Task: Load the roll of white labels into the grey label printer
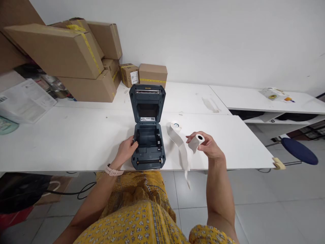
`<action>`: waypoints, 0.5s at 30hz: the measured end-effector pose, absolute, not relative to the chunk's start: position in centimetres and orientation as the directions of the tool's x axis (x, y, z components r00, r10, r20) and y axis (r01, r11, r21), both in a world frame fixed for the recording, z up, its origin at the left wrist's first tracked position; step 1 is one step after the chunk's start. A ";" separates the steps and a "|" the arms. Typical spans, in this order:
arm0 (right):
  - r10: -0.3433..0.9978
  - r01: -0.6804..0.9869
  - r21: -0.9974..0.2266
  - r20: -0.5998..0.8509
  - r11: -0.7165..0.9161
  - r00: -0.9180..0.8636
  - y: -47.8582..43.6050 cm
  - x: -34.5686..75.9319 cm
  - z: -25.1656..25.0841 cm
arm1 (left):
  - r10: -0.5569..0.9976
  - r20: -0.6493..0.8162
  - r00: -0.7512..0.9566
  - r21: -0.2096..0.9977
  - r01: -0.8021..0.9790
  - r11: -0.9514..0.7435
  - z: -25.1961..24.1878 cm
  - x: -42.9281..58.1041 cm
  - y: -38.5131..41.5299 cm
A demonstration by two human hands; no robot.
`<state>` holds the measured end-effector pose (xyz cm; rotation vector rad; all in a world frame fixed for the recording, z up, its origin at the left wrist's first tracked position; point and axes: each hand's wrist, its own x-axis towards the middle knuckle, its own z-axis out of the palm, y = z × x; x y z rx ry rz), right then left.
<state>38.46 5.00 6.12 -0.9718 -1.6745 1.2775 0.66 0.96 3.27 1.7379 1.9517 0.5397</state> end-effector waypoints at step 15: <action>0.510 0.457 -0.362 0.064 0.813 -0.858 6.8 21.7 5.3 | 0.986 -0.034 -0.165 0.872 0.477 0.110 0.9 0.8 0.3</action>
